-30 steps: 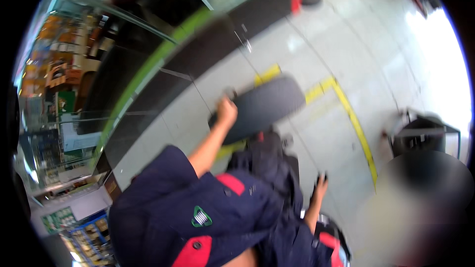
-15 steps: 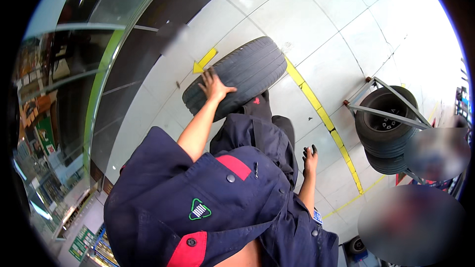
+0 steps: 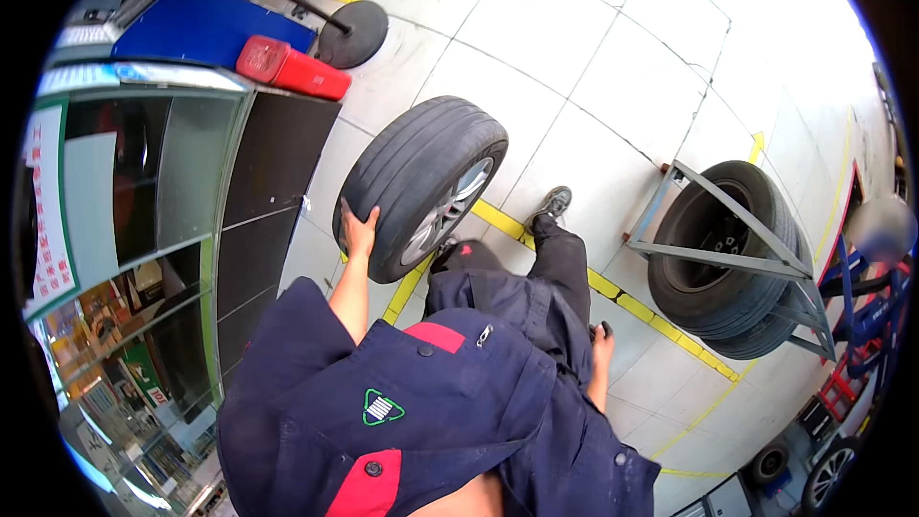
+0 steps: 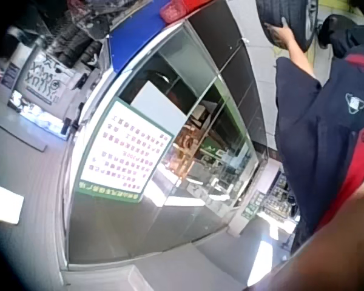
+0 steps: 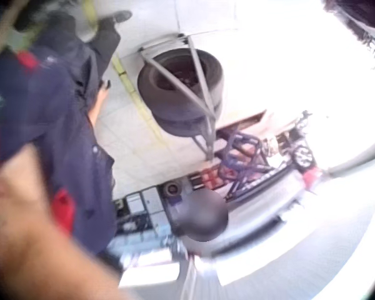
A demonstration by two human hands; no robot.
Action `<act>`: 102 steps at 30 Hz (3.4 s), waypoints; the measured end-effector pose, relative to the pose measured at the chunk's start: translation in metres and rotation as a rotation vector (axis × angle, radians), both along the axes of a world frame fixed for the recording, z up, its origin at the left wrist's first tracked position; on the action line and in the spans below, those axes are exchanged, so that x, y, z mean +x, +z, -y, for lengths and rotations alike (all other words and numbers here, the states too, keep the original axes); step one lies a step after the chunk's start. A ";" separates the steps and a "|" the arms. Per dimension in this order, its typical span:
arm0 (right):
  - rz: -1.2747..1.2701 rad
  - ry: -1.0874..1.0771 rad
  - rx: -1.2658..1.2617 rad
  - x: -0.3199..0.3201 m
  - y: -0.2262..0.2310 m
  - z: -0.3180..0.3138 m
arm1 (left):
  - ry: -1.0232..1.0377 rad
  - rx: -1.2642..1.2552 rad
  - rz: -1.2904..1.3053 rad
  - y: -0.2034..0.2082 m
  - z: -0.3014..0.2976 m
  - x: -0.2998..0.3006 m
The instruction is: The person removes a car tire by loosening and unscrewing the lug nuts with a socket wrench, then detaches the wheel and rolls it across the garage floor. The person then sprays the tire bead with a liquid and uses pliers to pry the tire from the rim.
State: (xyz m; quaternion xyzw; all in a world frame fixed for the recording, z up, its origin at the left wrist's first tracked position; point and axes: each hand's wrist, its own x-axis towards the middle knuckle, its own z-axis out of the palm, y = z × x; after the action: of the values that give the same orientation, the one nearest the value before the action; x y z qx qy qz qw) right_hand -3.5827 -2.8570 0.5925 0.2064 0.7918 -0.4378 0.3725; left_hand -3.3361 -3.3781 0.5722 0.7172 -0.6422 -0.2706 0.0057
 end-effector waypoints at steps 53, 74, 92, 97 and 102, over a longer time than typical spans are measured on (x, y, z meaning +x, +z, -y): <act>-0.175 0.127 -0.148 -1.630 0.045 0.277 | -0.500 -0.045 0.224 -0.010 0.116 -1.476; -0.098 0.232 -0.048 -2.162 -0.051 0.254 | -0.469 0.041 0.173 -0.039 0.212 -2.206; 0.065 0.282 -0.155 -2.745 0.015 0.420 | 0.865 -0.024 0.191 -0.069 0.253 -2.617; -0.099 0.820 -0.055 -2.889 0.034 0.393 | 0.780 0.176 0.057 -0.067 0.300 -2.905; 0.066 0.143 -0.029 -3.017 0.048 0.434 | 0.470 0.660 -1.040 -0.021 0.413 -3.077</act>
State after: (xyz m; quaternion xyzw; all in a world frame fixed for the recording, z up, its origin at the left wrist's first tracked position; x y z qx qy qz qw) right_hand -6.5992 -3.2910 0.6402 0.1583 0.7853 -0.4145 0.4317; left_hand -6.4135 -3.7913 0.5515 0.5781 -0.2651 -0.7562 0.1540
